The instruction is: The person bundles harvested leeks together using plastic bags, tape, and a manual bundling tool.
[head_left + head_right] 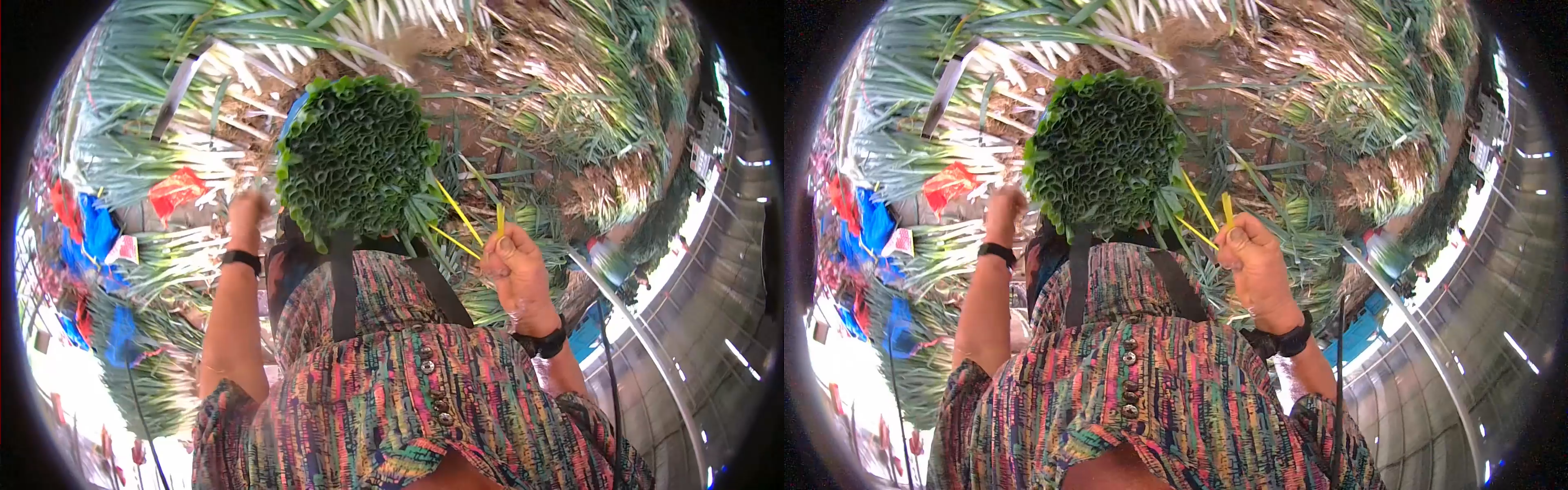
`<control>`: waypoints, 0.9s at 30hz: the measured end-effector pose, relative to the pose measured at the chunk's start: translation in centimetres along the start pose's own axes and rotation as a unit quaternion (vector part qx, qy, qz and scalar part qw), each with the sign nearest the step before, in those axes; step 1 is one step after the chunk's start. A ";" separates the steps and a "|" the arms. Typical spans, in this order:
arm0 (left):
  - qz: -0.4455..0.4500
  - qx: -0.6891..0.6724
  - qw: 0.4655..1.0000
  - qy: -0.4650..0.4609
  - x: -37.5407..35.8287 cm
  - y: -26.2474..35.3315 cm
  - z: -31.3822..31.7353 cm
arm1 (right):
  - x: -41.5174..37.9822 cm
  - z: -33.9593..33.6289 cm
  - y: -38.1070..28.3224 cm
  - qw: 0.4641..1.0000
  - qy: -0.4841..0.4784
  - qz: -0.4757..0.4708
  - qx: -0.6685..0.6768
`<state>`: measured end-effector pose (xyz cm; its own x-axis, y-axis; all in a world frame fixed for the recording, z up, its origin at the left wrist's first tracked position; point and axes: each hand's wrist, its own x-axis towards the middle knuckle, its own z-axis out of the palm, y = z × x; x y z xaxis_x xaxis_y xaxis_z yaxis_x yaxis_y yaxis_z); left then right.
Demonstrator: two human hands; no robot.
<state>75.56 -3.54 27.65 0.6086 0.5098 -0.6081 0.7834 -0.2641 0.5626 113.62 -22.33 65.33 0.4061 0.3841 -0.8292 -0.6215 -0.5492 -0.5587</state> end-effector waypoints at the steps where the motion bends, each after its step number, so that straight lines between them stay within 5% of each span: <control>1: -0.189 -0.292 0.936 -0.050 -1.6 0.2 2.8 | 0.3 0.4 -0.4 1.000 -0.009 0.003 0.004; 3: -0.358 -0.541 0.753 -0.109 -5.3 10.4 1.9 | 0.6 0.8 -1.3 0.999 -0.039 0.012 0.005; 5: -0.278 -0.550 0.787 -0.030 -4.8 10.8 7.4 | 0.7 1.2 -1.9 0.998 -0.054 0.027 -0.022; 8: -0.097 -0.387 0.882 0.250 -2.6 9.5 14.8 | 1.4 2.2 -2.6 0.992 -0.073 0.045 -0.093; 14: -0.274 -0.549 0.689 0.385 -1.1 16.2 12.2 | 2.9 3.7 -4.6 0.964 -0.128 0.066 -0.223; 15: -0.241 -0.321 0.785 0.472 0.0 15.7 14.2 | 3.0 3.5 -4.6 0.961 -0.131 0.073 -0.234; 18: -0.332 -0.488 0.679 0.436 -0.1 20.9 8.1 | 3.2 3.4 -4.7 0.947 -0.150 0.086 -0.272; 20: -0.360 -0.501 0.684 0.390 -0.8 22.5 4.8 | 3.4 3.4 -4.7 0.933 -0.172 0.094 -0.300; 21: -0.298 -0.533 0.668 0.425 0.7 20.9 8.7 | 3.5 3.3 -4.7 0.930 -0.185 0.094 -0.303; 24: -0.329 -0.384 0.739 0.446 1.1 20.8 8.4 | 3.9 3.5 -4.7 0.931 -0.173 0.095 -0.306; 27: -0.358 -0.472 0.680 0.431 1.9 20.1 9.1 | 4.0 3.0 -4.6 0.930 -0.181 0.083 -0.309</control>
<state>93.62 -15.33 32.72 -0.5061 0.6293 -0.5898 0.1621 0.7410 0.6516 116.14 -16.05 64.66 0.0183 0.4198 -0.9074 -0.1070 -0.9015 -0.4193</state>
